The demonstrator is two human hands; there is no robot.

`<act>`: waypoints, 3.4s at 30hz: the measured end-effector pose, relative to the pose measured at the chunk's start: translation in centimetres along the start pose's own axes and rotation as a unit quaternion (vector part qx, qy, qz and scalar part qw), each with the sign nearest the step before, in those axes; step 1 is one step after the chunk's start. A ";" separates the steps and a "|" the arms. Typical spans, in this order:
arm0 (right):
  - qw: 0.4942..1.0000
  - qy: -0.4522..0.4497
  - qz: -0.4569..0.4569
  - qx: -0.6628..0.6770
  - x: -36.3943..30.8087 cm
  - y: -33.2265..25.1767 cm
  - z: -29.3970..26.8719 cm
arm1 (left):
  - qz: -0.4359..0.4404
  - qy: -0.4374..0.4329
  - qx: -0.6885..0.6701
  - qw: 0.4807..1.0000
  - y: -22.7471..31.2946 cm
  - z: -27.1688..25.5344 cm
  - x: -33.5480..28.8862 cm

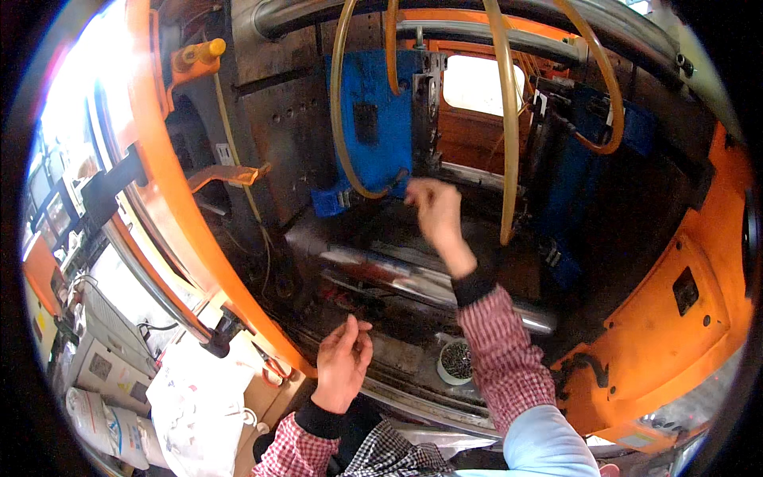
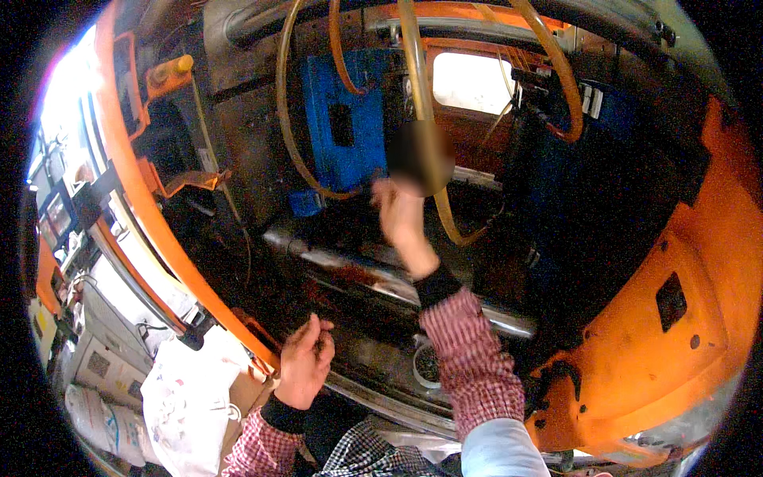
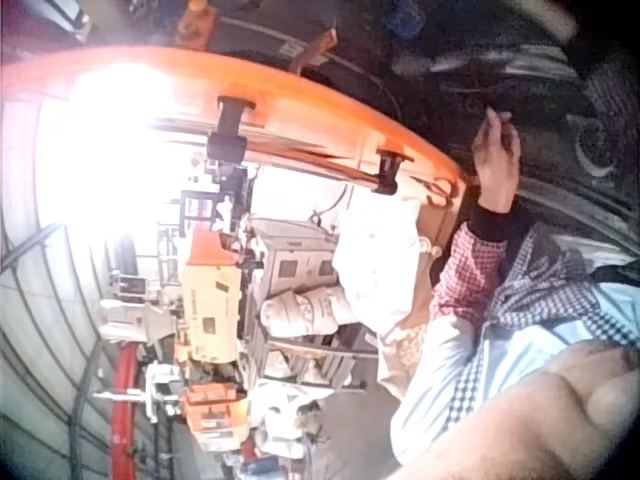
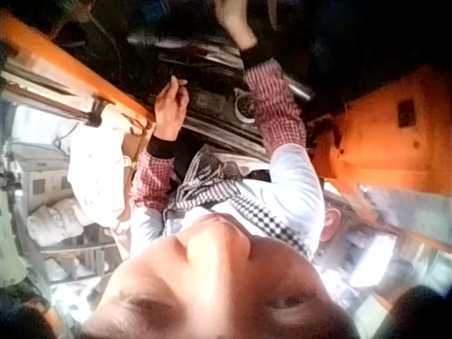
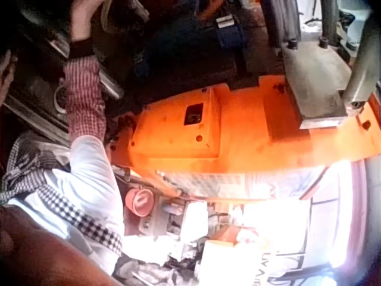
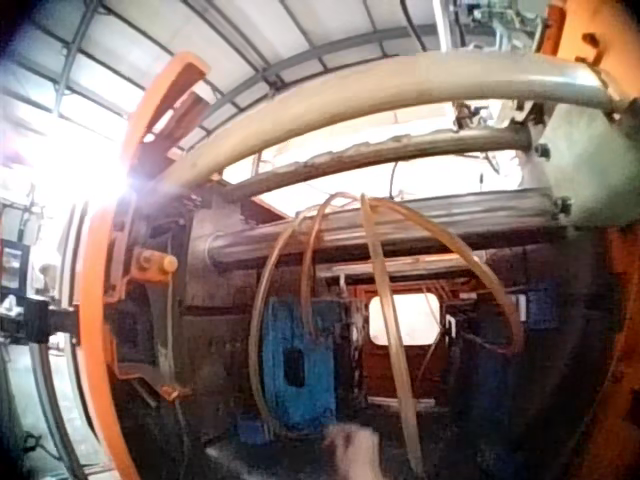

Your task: The person retrieves small white plastic components from a bag and inserts them into a machine. They then remove the assembled parts and place them into a collection bag. The process is repeated multiple times.

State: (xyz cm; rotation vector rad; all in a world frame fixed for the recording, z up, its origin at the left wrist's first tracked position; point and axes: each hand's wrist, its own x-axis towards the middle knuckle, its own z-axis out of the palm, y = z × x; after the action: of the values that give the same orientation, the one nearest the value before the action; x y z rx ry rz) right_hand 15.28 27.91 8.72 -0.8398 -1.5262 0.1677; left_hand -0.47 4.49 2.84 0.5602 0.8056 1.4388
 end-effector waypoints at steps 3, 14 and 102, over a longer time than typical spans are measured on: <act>0.988 0.124 0.088 0.025 6.9 7.2 0.3 | -0.035 0.013 0.005 0.999 -1.2 -0.2 0.2; 0.959 0.226 0.134 -0.103 14.0 13.5 4.8 | -0.042 0.067 0.077 0.994 -0.6 -2.4 -0.2; 0.937 0.238 -0.099 -0.236 18.5 12.6 4.7 | -0.048 0.034 0.072 0.996 -4.6 -5.3 -1.3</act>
State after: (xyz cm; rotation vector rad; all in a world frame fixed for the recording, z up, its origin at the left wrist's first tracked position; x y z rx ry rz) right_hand 17.79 49.57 15.63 -1.0054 -1.1854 -0.5394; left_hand -1.57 2.11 -3.83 0.5767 0.9832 1.3236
